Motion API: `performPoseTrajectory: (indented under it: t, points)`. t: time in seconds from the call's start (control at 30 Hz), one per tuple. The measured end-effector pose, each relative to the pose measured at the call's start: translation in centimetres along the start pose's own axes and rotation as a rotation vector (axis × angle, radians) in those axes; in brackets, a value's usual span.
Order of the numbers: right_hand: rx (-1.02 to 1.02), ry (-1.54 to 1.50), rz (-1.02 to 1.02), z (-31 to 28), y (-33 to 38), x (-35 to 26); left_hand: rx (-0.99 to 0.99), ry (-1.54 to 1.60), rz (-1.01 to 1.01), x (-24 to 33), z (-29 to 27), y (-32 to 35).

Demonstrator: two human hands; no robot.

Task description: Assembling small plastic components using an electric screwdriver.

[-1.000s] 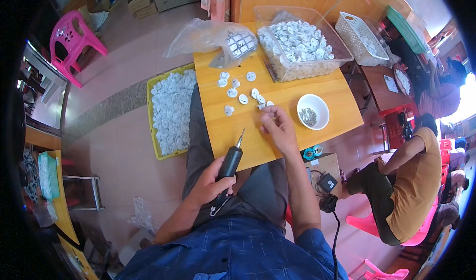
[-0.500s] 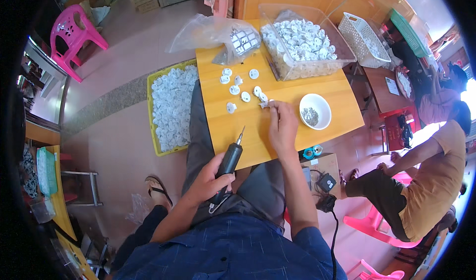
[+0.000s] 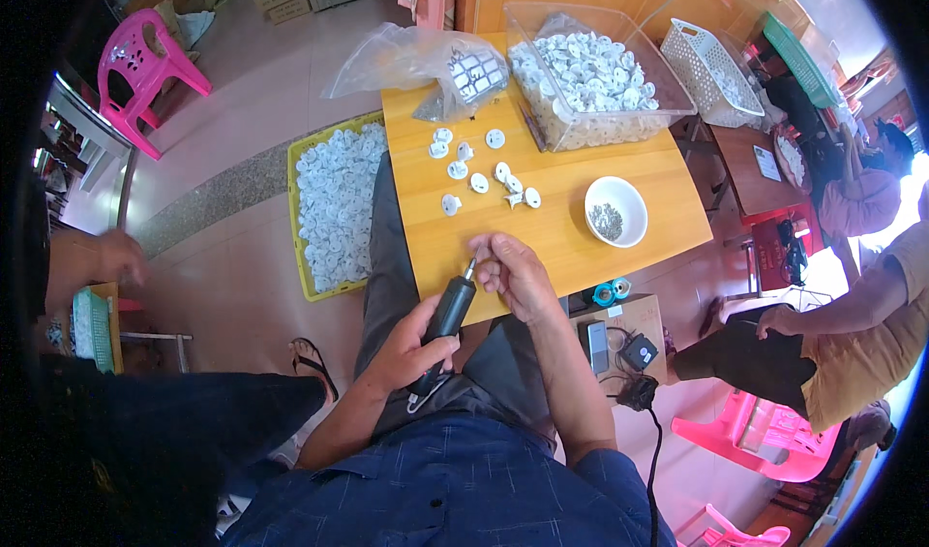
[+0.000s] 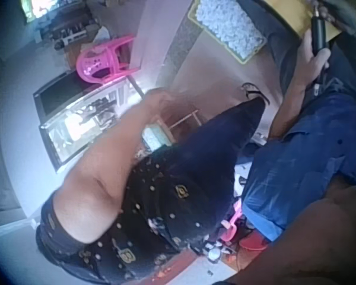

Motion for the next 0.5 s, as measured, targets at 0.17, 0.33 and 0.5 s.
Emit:
performPoseTrajectory:
  t: [0.17,0.33,0.5]
  points:
    - [0.174,0.319,-0.08,-1.6,0.0,-0.7,0.038,0.027,0.026,0.5,-1.1,0.4]
    - [0.243,1.029,-0.235,2.7,0.2,-3.6,0.194,0.102,0.054,1.5,-4.4,2.1]
    - [0.087,1.49,-0.3,8.3,-1.9,-2.7,0.32,0.224,0.036,0.6,-7.5,3.9]
Point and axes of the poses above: each hand's wrist, its own y-axis away from the middle knuckle, its own z-axis out of the palm, x = y × z, the point moved 8 cm from there along -y, towards the middle knuckle, and after that the axes turned 15 degrees about -x, right-handed, at the moved point
